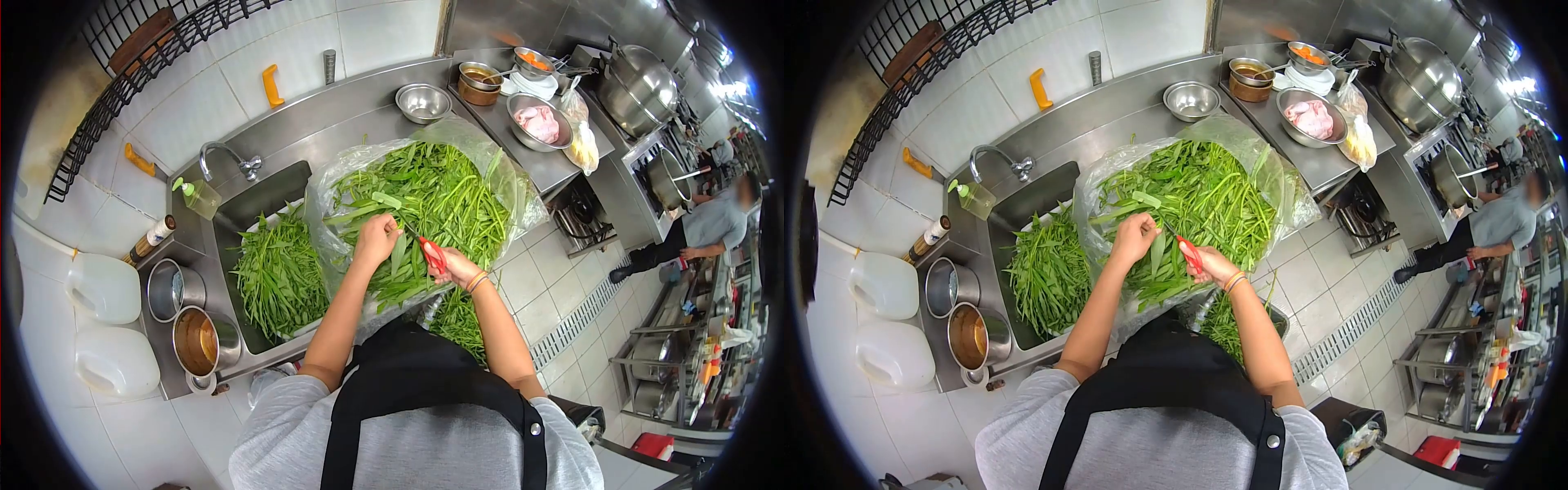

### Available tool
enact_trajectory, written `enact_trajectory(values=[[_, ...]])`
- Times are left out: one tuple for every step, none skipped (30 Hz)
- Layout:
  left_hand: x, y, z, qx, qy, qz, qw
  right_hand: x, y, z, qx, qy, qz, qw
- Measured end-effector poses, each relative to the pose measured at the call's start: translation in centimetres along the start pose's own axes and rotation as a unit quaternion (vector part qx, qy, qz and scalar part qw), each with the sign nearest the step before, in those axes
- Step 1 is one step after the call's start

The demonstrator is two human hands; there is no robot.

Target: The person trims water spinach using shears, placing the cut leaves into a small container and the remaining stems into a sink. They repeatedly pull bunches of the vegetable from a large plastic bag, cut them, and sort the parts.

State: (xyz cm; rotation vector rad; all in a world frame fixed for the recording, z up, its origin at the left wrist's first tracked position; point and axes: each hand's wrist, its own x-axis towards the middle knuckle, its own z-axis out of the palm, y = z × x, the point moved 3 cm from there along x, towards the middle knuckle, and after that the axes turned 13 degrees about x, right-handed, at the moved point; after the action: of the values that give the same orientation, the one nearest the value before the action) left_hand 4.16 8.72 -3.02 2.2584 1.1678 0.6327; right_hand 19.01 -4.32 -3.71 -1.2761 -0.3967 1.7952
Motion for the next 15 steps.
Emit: enact_trajectory(values=[[0.0,-0.2,-0.2,0.0,0.0,0.001,1.0,0.1,0.0,-0.1,0.004,-0.025,-0.005,1.0],[0.0,-0.7,-0.2,-0.008,-0.028,-0.029,0.999,0.2,0.1,-0.3,0.008,-0.049,-0.01,0.999],[0.0,-1.0,-0.4,-0.017,-0.057,-0.059,0.997,0.6,0.5,-0.6,0.004,-0.039,-0.007,0.999],[0.0,-1.2,-0.8,-0.018,-0.056,-0.058,0.997,0.6,1.1,-1.0,0.004,-0.039,-0.007,0.999],[-0.1,-1.6,-1.4,0.001,-0.043,-0.078,0.996,0.4,1.9,-1.4,-0.013,-0.035,-0.02,0.999],[0.0,-2.0,-2.0,0.02,-0.028,-0.099,0.994,0.1,2.2,-1.4,-0.031,-0.032,-0.032,0.999],[0.1,-2.3,-2.6,0.026,0.002,-0.109,0.994,-0.5,2.5,-1.7,-0.038,-0.045,-0.021,0.998],[0.2,-2.4,-2.8,0.026,0.001,-0.112,0.993,-1.0,2.9,-1.8,-0.038,-0.045,-0.018,0.998],[0.3,-1.4,-4.1,0.044,0.027,-0.093,0.994,-1.8,3.1,-1.8,0.005,-0.018,-0.025,1.0],[0.4,-0.8,-4.7,0.062,0.054,-0.072,0.994,-2.5,3.3,-1.9,0.047,0.01,-0.032,0.998],[0.5,-0.6,-4.2,0.015,0.046,-0.07,0.996,-3.3,3.3,-2.1,0.052,0.001,-0.039,0.998],[0.5,0.2,-3.7,0.014,0.045,-0.071,0.996,-4.1,3.3,-1.9,0.052,0.002,-0.039,0.998],[0.4,1.4,-3.1,-0.003,0.022,-0.055,0.998,-5.0,3.0,-1.6,0.116,-0.002,-0.087,0.989],[0.2,2.7,-2.2,-0.021,-0.001,-0.04,0.999,-5.6,2.9,-1.6,0.18,-0.007,-0.136,0.974],[0.0,3.5,-0.8,0.0,0.053,-0.006,0.999,-5.8,3.3,-2.5,0.197,-0.017,-0.143,0.97]])
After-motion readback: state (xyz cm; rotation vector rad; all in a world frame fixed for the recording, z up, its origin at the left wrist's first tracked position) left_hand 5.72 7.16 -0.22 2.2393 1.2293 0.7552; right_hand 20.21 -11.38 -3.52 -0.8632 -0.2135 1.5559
